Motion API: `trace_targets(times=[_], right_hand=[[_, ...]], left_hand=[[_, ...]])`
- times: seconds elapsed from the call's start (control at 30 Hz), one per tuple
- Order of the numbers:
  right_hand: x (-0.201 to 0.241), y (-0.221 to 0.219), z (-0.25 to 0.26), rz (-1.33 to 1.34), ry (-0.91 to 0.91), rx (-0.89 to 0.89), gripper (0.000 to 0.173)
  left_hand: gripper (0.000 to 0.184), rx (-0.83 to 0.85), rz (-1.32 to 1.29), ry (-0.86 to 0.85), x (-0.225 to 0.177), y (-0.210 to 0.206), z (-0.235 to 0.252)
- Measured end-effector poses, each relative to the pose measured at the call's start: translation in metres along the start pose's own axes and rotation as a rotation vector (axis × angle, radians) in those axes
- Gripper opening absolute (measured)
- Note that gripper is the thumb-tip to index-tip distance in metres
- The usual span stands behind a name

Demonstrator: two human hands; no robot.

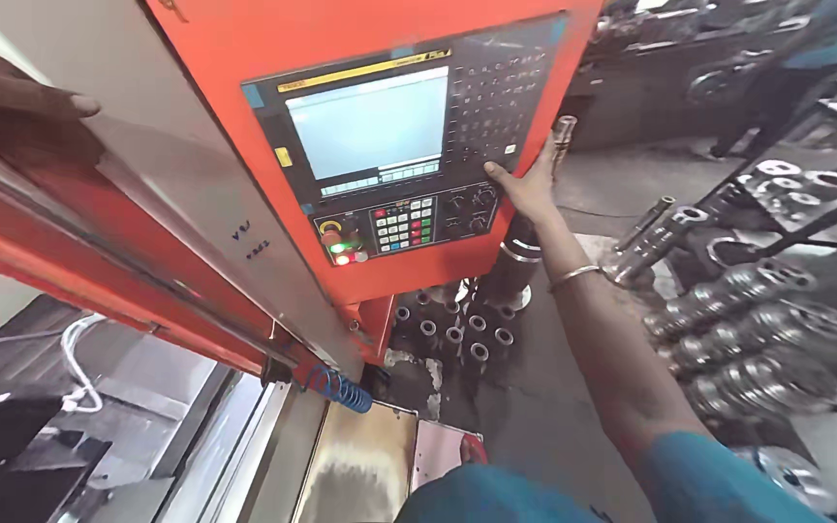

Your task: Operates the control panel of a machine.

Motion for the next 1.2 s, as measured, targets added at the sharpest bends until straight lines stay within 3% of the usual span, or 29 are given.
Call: trace_targets(times=[0.07, 0.13, 0.17, 0.23, 0.33, 0.4, 0.47, 0.57, 0.63, 0.73, 0.8, 0.87, 0.93, 1.0, 1.1, 1.2], right_hand=[[-0.002, 0.000, 0.006, -0.021, -0.012, 0.004, 0.130], [-0.007, -0.002, 0.020, -0.054, -0.011, -0.006, 0.135], [-0.008, -0.002, 0.022, -0.058, -0.009, -0.004, 0.136], [-0.008, -0.002, 0.024, -0.070, -0.001, -0.003, 0.135], [-0.006, -0.001, 0.024, -0.102, 0.009, 0.002, 0.135], [-0.001, 0.005, 0.015, -0.228, -0.009, 0.010, 0.133], [0.001, 0.012, -0.009, -0.401, -0.039, 0.004, 0.121], [-0.017, 0.001, -0.039, -0.489, -0.121, 0.133, 0.082], [-0.037, -0.026, -0.044, -0.439, -0.175, 0.301, 0.080], [-0.048, -0.052, -0.042, -0.349, -0.180, 0.354, 0.075], [-0.037, -0.046, -0.041, -0.539, -0.132, 0.309, 0.069], [-0.024, -0.038, -0.043, -0.683, -0.028, 0.274, 0.052], [-0.027, -0.035, -0.047, -0.742, 0.002, 0.276, 0.038], [-0.036, -0.038, -0.047, -0.751, 0.002, 0.350, 0.037], [-0.041, -0.041, -0.048, -0.720, 0.017, 0.460, 0.034], [-0.026, -0.021, -0.036, -0.607, 0.046, 0.377, 0.029]], left_hand=[[0.023, -0.172, -0.193, -0.075, 0.016, -0.006, 0.003], [0.007, -0.473, -0.453, -0.331, 0.045, -0.004, 0.020], [0.006, -0.514, -0.550, -0.449, 0.055, -0.002, 0.029], [0.011, -0.488, -0.633, -0.481, 0.059, 0.000, 0.034], [0.012, -0.445, -0.610, -0.357, 0.053, -0.006, 0.028], [0.008, -0.470, -0.562, -0.346, 0.052, -0.006, 0.025], [0.013, -0.404, -0.546, -0.232, 0.041, -0.008, 0.017], [0.015, -0.055, -0.311, 0.017, 0.027, -0.011, 0.013], [0.015, 0.099, -0.204, 0.096, 0.020, -0.015, 0.010], [0.013, 0.133, -0.094, 0.133, 0.017, -0.013, 0.010], [0.014, 0.005, -0.185, 0.098, 0.016, -0.013, 0.003], [0.016, -0.127, -0.353, -0.005, 0.020, -0.017, 0.000], [0.017, -0.121, -0.438, -0.040, 0.021, -0.021, -0.004], [0.018, -0.090, -0.459, -0.031, 0.018, -0.021, -0.004], [0.020, -0.257, -0.632, -0.279, 0.025, -0.016, 0.000], [0.020, -0.343, -0.569, -0.232, 0.021, -0.012, 0.001]])
Point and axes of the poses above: each hand's wrist, its own z-axis towards the middle knuckle, its own y-axis out of the back of the hand, x = y × z, the point moved 10 cm from there along z, towards the middle knuckle, and after that the axes turned 4 degrees about -z, right-handed, at the moved point
